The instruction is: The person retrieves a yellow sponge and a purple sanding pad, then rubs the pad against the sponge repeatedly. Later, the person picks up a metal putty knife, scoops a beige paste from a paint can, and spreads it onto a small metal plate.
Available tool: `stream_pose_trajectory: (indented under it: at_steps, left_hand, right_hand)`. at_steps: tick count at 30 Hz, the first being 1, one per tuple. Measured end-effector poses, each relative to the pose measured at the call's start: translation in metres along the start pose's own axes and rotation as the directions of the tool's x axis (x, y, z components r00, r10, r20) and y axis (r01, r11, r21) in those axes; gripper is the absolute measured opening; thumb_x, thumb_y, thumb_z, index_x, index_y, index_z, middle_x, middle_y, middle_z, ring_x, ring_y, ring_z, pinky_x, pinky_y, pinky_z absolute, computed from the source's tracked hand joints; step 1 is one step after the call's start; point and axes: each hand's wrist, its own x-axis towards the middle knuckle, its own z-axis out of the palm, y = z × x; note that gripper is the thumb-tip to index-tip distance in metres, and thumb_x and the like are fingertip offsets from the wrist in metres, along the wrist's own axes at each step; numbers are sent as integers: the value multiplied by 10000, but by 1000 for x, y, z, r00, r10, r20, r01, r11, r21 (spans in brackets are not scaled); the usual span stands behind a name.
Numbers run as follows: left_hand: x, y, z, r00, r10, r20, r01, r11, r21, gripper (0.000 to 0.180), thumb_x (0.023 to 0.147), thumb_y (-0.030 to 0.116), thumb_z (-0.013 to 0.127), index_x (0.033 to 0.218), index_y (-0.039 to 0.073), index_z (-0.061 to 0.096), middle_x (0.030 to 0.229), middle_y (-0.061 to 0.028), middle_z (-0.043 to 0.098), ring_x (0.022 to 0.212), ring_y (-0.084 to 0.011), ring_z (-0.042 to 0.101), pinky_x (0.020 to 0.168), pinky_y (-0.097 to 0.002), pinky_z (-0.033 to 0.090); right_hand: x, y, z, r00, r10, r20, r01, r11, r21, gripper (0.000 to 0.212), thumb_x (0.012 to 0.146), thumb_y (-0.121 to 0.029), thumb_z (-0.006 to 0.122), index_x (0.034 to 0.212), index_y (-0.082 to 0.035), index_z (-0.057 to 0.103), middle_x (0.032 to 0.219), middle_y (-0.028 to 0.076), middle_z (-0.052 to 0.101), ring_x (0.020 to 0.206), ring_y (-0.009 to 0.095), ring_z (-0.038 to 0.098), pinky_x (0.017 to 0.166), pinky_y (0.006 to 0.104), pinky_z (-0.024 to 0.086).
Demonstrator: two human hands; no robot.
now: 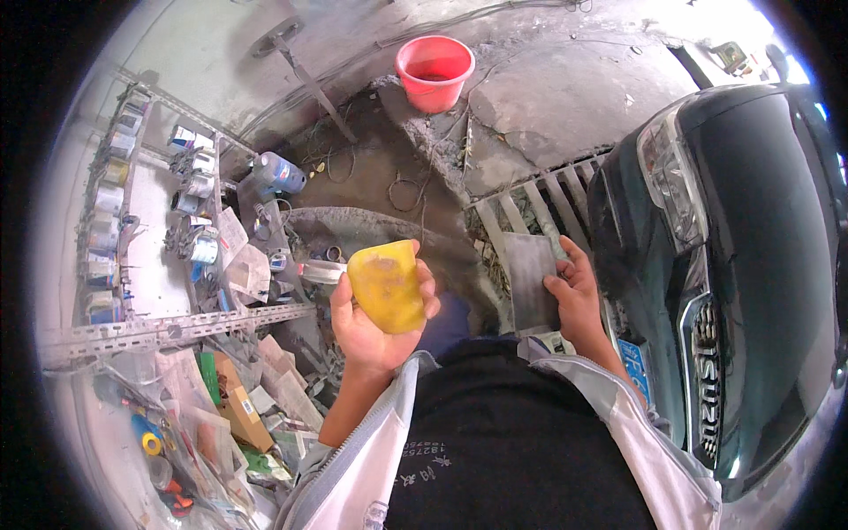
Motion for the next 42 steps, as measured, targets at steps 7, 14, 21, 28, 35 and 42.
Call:
stream_pose_trajectory:
  at_steps: [7,14,21,28,35,42]
  left_hand:
    - [52,43,-36,996,-32,81,32,999,6,648,945,552,373,1329,40,476,1177,-212,602,948,-336,638,726,-462,535]
    - [118,93,-37,1000,9,-12,-4,930,366,470,922,324,604,1292,56,496,1168,-183,609,936,-300,649,734,-465,556]
    - [180,111,-44,994,-93,57,63,919,388,376,947,235,583,1270,70,482,1076,-198,631,916,-311,663,795,-471,554]
    - [260,93,-30,976,-213,-41,205,843,497,322,988,325,498,1166,58,478,886,-134,612,625,-251,621,555,-393,543]
    - [375,55,-10,976,-171,-138,218,820,529,318,972,318,521,1188,92,469,820,-115,593,649,-229,608,608,-381,532]
    - [495,16,82,981,-171,-92,192,795,575,331,948,229,564,1232,96,458,946,-89,597,747,-234,628,669,-393,544]
  right_hand:
    - [55,-11,42,999,8,-49,-7,1000,15,690,800,56,553,1447,-52,338,1008,61,524,887,126,504,792,268,435]
    - [111,-24,89,997,-7,-80,-4,991,-132,695,798,74,551,1446,-76,349,1072,71,534,963,140,534,849,264,443]
    - [142,-33,93,987,-17,-160,30,997,78,686,823,80,532,1452,-27,282,1083,107,577,911,134,582,762,263,472]
    - [193,-46,65,967,57,-249,-24,991,134,683,818,68,537,1450,-33,297,1079,102,574,950,146,572,833,275,466]
    - [305,-50,23,965,61,-256,-37,995,95,676,803,25,577,1435,-49,353,1075,73,532,926,156,530,839,279,451]
    - [392,-123,-55,953,41,-302,-47,999,-12,690,789,15,602,1431,-94,374,1024,38,507,905,121,506,795,261,437]
